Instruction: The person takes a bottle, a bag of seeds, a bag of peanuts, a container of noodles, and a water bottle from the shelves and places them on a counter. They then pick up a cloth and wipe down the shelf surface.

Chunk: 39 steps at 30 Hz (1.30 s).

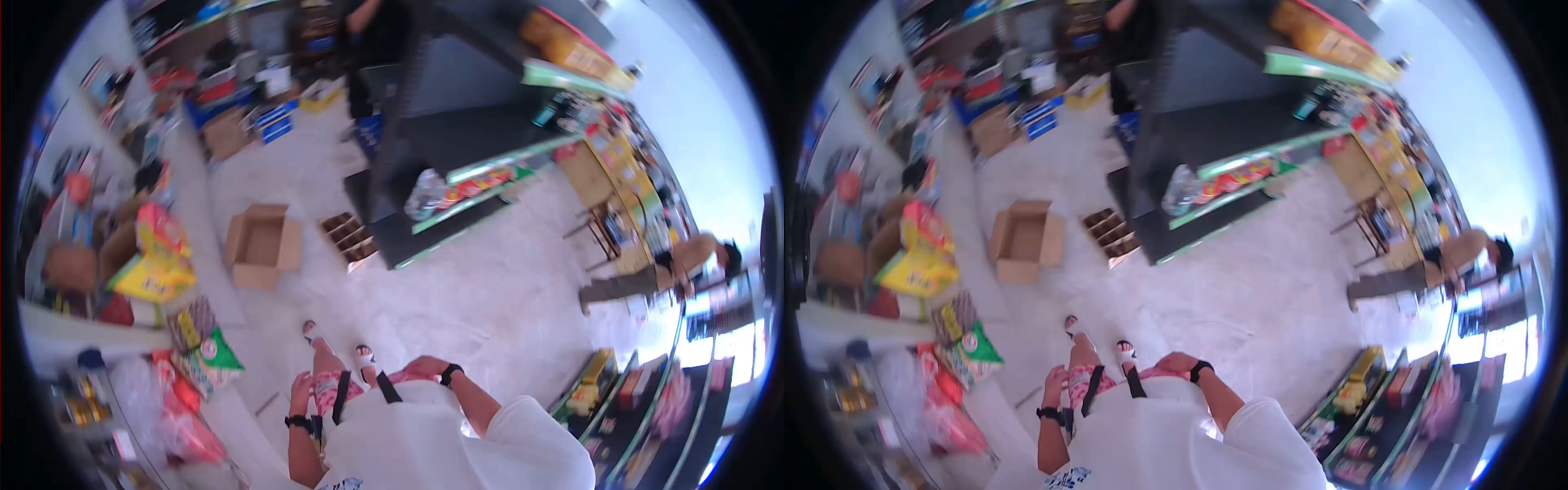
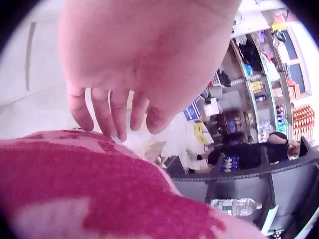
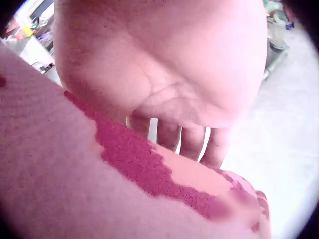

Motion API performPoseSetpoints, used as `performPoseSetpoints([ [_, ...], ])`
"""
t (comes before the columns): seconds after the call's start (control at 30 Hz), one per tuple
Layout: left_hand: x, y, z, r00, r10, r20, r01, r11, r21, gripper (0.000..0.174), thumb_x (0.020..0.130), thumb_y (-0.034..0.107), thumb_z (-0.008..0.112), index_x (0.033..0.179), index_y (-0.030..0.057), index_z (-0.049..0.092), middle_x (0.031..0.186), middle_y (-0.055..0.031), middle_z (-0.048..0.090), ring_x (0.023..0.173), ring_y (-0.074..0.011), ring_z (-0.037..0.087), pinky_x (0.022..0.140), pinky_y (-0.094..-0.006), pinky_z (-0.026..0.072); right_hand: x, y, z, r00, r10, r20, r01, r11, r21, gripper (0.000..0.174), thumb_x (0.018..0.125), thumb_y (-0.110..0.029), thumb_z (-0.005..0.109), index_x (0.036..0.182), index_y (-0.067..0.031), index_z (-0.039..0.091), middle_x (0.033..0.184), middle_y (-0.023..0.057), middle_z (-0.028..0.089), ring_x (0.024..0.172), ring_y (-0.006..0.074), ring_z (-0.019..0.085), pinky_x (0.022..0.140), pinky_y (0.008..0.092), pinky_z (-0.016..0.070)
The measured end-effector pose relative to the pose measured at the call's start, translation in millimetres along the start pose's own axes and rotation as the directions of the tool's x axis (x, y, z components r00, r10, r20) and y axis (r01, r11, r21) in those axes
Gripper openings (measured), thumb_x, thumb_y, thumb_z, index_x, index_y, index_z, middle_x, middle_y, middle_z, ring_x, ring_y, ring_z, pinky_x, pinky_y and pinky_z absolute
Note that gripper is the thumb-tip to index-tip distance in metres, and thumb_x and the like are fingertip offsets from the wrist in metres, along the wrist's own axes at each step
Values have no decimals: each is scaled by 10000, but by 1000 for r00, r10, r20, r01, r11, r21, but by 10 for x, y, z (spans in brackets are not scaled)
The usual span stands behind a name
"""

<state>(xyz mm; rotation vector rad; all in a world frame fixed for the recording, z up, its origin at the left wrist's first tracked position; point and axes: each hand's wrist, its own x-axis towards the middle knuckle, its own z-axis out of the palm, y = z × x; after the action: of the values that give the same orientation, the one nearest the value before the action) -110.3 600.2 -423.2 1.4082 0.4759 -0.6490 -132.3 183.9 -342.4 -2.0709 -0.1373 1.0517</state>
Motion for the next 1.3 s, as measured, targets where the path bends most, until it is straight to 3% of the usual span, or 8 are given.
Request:
performPoseSetpoints([
  [0.13,210,449,351,988,-98,122,60,958,281,418,896,282,601,1276,115,554,1044,-59,658,922,-186,620,759,-362,499,-127,737,387,995,-4,-104,18,990,139,403,941,-365,472,1157,-93,678,1156,148,668,1086,308,606,964,365,450],
  [0.2,489,502,412,976,-122,181,46,927,373,426,894,303,606,1276,120,555,1070,-70,662,925,-195,625,747,-359,499,-433,380,314,972,206,-112,-164,939,302,403,955,-364,500,1202,-91,661,1210,126,655,1094,263,615,1006,340,441],
  [0.37,963,819,779,896,-334,293,125,822,556,410,909,344,593,1254,124,565,1056,-47,663,916,-175,622,716,-332,489,-679,468,842,862,367,-349,-178,865,469,391,954,-358,533,1206,-89,664,1178,111,675,1066,237,633,976,324,467],
  [0.53,1487,1195,1373,828,-394,399,52,762,646,392,921,348,572,1249,135,563,1074,-30,657,903,-156,609,707,-325,479,-738,535,1441,689,580,-435,-40,629,776,347,934,-325,582,1163,-87,687,1110,120,698,1041,193,640,945,307,477],
  [0.73,1671,1512,2049,767,-453,455,-57,658,751,391,940,357,547,1266,141,544,1107,-37,646,948,-156,599,743,-321,474,-789,374,1328,447,727,-521,-143,633,761,405,919,-301,603,1242,-59,623,1050,160,698,1011,236,661,882,324,506],
  [0.83,1633,1504,2266,728,-481,487,-92,637,766,398,943,370,547,1270,142,543,1106,-34,643,956,-156,598,752,-325,478,-868,411,1309,305,823,-478,56,486,872,487,913,-309,610,1327,-62,544,978,173,699,969,221,667,842,322,517],
  [1.03,1649,1151,2387,759,-500,417,20,658,753,439,930,390,589,1282,137,523,1131,-46,641,1019,-181,600,813,-369,482,-970,1182,1339,313,845,-433,171,399,901,573,905,-304,656,1380,-41,473,988,138,693,907,190,654,816,307,522],
  [1.3,1386,1017,2719,765,-643,-33,337,356,872,322,899,382,595,1140,172,559,1049,-25,641,933,-172,599,751,-367,475,-1742,2359,480,447,769,-457,364,311,878,601,835,-287,740,1318,-7,517,958,155,706,905,183,671,789,324,546],
])
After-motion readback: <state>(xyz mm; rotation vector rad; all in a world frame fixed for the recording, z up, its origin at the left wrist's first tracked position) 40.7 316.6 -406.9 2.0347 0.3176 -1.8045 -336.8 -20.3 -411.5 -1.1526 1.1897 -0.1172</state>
